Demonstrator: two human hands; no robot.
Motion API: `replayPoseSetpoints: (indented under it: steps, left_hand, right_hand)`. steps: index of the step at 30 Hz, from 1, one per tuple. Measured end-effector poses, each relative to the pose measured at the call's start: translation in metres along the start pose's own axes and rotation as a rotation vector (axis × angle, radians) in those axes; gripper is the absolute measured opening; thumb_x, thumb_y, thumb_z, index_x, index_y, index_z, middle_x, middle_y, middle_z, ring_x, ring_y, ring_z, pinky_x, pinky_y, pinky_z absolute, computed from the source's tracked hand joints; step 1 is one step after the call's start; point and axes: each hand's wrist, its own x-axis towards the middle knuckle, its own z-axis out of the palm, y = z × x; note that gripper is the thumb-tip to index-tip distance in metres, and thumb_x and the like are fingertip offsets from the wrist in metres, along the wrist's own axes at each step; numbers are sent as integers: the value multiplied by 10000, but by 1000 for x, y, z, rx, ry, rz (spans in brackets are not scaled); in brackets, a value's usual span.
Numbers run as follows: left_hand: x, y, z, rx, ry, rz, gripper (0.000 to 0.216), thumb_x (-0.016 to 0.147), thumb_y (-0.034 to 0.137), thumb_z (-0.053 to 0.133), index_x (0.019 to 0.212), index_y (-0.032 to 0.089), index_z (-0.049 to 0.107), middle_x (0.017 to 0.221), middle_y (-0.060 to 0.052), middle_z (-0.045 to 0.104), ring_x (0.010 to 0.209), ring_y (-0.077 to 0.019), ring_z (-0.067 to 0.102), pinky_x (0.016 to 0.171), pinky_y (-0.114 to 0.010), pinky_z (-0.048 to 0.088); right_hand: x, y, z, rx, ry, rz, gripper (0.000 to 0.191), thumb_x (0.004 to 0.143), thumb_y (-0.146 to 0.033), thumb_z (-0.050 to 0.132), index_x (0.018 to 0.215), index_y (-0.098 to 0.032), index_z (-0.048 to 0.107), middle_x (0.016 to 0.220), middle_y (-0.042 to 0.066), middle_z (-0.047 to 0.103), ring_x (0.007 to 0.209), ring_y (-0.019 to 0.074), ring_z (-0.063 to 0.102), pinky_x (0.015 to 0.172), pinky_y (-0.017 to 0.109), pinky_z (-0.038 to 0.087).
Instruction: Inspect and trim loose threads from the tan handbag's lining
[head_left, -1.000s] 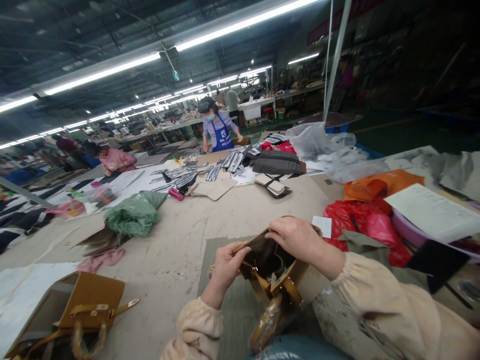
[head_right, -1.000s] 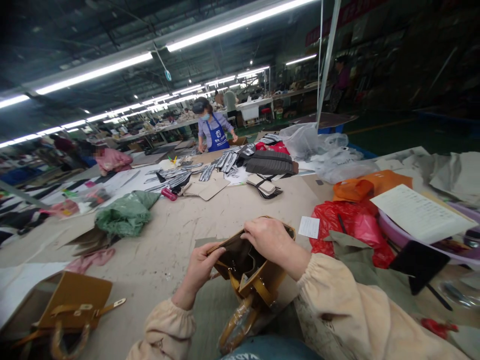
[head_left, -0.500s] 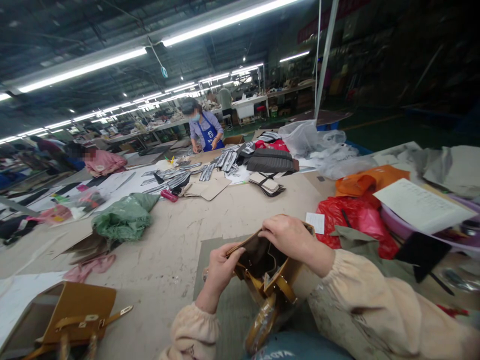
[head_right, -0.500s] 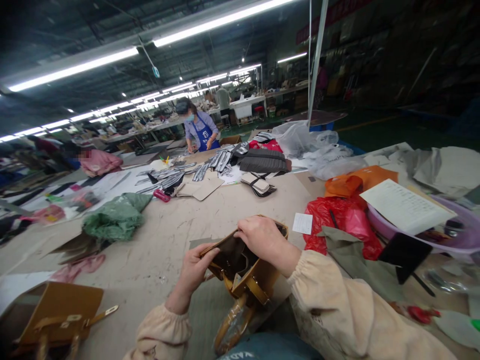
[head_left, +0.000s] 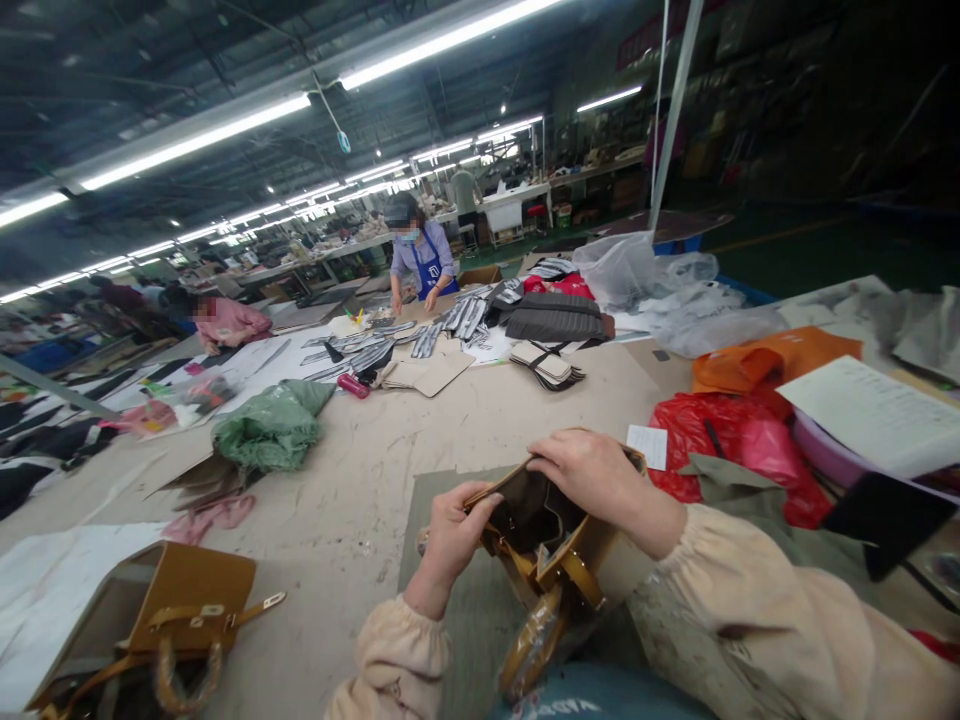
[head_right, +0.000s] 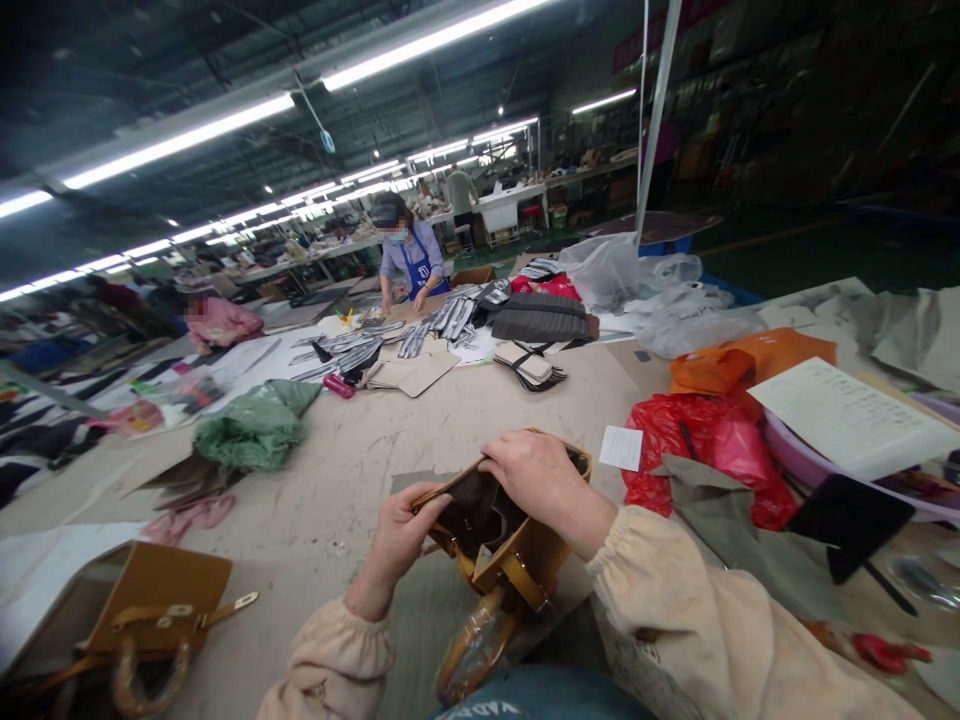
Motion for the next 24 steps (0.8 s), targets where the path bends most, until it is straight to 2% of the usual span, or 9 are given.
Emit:
replayPoseSetpoints:
  steps: [7, 10, 13, 16, 18, 21, 24]
  left_hand:
    - [-6, -8, 4, 41, 188, 89, 305, 711, 286, 681, 991, 163, 689, 917, -59, 727, 802, -184, 669, 769, -274, 539]
    - [-7, -18, 5, 69, 274, 237, 185, 758, 264, 646, 908, 175, 707, 895, -60, 728, 791, -173, 676, 763, -286, 555]
    - [-7, -25, 2, 122, 325, 465, 126, 765, 178, 641, 879, 188, 696, 878, -47, 725, 794, -157, 676, 761, -287, 564]
    - [-7, -30, -5, 203, 282, 679, 200, 788, 92, 593, 939, 194, 674, 971, -67, 707, 871, -156, 666, 783, -293, 567]
    - [-6, -30, -11, 279, 239, 750, 247, 801, 73, 565, 994, 197, 656, 1037, -84, 687, 914, -159, 655, 798, -297, 564]
    - [-3, -23, -18, 435, 150, 758, 279, 817, 98, 556, 1061, 210, 630, 1034, -77, 687, 922, -155, 648, 811, -286, 551]
    - [3, -5, -17, 606, 16, 718, 281, 851, 153, 520, 1112, 208, 606, 999, -70, 697, 895, -150, 651, 792, -259, 533]
  right_hand:
    - [2, -1, -1, -36, -7, 11, 211, 901, -324, 496, 793, -210, 637, 744, 19, 622, 739, 161, 566, 667, 266, 352]
    - [2, -1, -1, -32, -9, 23, 208, 894, -340, 509, 793, -210, 635, 750, 16, 624, 744, 161, 567, 668, 266, 349]
    - [1, 0, 1, -19, -10, 27, 200, 889, -349, 515, 801, -214, 633, 763, 11, 628, 750, 159, 568, 668, 265, 347]
    - [0, 1, 3, -7, -9, 25, 196, 887, -356, 517, 800, -220, 629, 770, 4, 631, 743, 156, 567, 656, 262, 344]
    - [1, 2, 3, -7, -7, 25, 203, 888, -363, 513, 796, -222, 627, 773, 3, 633, 741, 157, 568, 655, 261, 346]
    - [4, 3, 2, -13, -13, 16, 217, 891, -367, 502, 795, -218, 627, 778, 6, 637, 740, 159, 573, 660, 263, 353]
    - [6, 2, 1, -29, -22, 3, 211, 887, -350, 504, 787, -211, 627, 771, 8, 637, 737, 160, 578, 658, 263, 358]
